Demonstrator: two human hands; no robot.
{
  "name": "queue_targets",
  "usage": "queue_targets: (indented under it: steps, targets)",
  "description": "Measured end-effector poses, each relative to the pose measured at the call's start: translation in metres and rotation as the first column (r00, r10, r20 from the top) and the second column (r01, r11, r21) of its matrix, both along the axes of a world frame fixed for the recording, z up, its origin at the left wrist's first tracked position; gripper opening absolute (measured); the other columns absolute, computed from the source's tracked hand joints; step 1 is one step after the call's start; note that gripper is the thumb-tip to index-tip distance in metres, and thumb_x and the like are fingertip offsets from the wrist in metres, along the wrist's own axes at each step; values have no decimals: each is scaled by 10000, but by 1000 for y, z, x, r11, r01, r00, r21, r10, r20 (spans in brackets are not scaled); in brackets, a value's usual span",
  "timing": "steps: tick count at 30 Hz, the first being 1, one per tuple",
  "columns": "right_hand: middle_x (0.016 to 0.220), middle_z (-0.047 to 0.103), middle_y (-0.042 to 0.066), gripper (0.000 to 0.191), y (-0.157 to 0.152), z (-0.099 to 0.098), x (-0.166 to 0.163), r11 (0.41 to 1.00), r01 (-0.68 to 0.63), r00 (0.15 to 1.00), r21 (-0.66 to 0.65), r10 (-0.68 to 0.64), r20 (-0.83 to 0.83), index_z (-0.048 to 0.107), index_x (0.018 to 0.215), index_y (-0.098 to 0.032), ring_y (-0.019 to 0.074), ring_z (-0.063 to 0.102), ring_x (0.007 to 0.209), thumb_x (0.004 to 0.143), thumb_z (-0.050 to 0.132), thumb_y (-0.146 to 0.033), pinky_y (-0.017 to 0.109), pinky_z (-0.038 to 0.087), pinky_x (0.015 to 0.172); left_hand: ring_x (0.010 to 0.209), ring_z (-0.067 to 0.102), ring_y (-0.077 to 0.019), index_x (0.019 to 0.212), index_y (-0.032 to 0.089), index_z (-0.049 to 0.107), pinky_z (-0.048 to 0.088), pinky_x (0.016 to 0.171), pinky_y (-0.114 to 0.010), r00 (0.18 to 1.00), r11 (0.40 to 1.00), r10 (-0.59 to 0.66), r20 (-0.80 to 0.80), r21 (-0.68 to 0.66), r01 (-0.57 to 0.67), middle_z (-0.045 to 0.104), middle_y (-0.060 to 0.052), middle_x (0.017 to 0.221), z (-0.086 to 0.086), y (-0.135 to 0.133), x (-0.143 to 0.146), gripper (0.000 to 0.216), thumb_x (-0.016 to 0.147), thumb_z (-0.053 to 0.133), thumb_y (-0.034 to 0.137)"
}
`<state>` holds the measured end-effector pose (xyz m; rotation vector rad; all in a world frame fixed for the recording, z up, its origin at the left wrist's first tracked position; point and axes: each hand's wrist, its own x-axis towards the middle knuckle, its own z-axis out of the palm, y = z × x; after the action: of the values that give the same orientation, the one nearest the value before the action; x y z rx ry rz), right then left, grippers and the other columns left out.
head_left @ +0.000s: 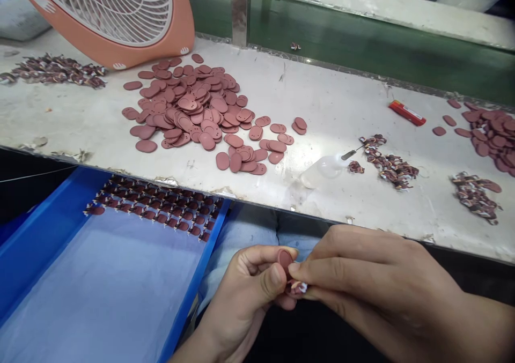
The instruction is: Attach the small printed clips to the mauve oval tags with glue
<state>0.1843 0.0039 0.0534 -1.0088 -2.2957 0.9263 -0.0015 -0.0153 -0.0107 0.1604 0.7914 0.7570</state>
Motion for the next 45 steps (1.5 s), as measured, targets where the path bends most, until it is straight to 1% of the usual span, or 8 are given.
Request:
queue_targets:
  steps: [6, 11, 14, 21, 27, 30, 35, 45]
  targets:
    - [947, 662, -9, 151, 2, 4, 8, 994, -21, 1000, -108, 20, -11, 629, 1065, -239, 84, 628, 839, 989, 570, -122, 162, 508, 742, 626, 643, -92, 811, 167, 793, 497, 514, -136, 997, 999, -45, 66, 20, 44, 721, -33, 744, -3, 4, 1, 298, 656, 891, 401]
    - [1056, 640, -5, 432, 2, 4, 12, 993, 57, 998, -104, -61, -32, 553, 1311, -286, 89, 623, 883, 919, 702, -183, 155, 520, 793, 629, 648, -86, 850, 159, 788, 507, 464, -110, 985, 998, -64, 157, 17, 62, 692, -19, 735, -9, 5, 0, 288, 718, 849, 407]
    - [1030, 641, -3, 353, 3, -2, 10, 985, 128, 987, -115, -138, -82, 613, 1241, -284, 79, 620, 812, 917, 701, -175, 154, 537, 728, 644, 657, -84, 863, 172, 787, 510, 445, -104, 981, 999, -48, 187, -12, 51, 702, -15, 766, -12, 4, -2, 249, 733, 844, 376]
    - [870, 675, -15, 248, 2, -18, -4, 970, 159, 959, -184, -196, -203, 689, 1125, -269, 73, 619, 726, 930, 664, -117, 165, 494, 594, 604, 619, -74, 919, 152, 792, 531, 446, -104, 978, 998, -64, 199, 24, 60, 681, -15, 706, -17, 4, -2, 295, 755, 822, 396]
    - [849, 676, -19, 319, 4, -18, -6, 969, 158, 958, -191, -197, -209, 665, 1151, -279, 88, 605, 677, 877, 695, -120, 186, 500, 584, 637, 622, -89, 943, 155, 794, 533, 461, -106, 974, 994, -87, 211, 89, 70, 649, -17, 732, -15, 8, -6, 313, 780, 789, 422]
    - [858, 676, -15, 319, 5, -18, -5, 973, 132, 960, -187, -173, -221, 654, 1193, -279, 91, 615, 688, 904, 686, -147, 185, 510, 592, 644, 618, -90, 939, 156, 792, 531, 466, -108, 974, 993, -85, 211, 100, 65, 653, -19, 746, -15, 8, -8, 315, 782, 786, 428]
    - [877, 692, -10, 215, 7, -17, -6, 979, 112, 958, -173, -152, -243, 708, 1091, -241, 81, 651, 749, 917, 693, -116, 169, 529, 655, 623, 621, -84, 927, 153, 790, 511, 453, -103, 979, 996, -60, 193, 73, 47, 685, -24, 735, -20, 6, -9, 354, 743, 816, 454]
    - [847, 713, 11, 149, 8, -20, -12, 976, 117, 946, -183, -166, -280, 734, 1001, -209, 103, 671, 744, 902, 703, -101, 193, 546, 669, 637, 646, -84, 865, 167, 803, 497, 497, -109, 986, 1000, 10, 164, -25, -6, 705, -20, 731, -15, 3, -8, 240, 685, 889, 302]
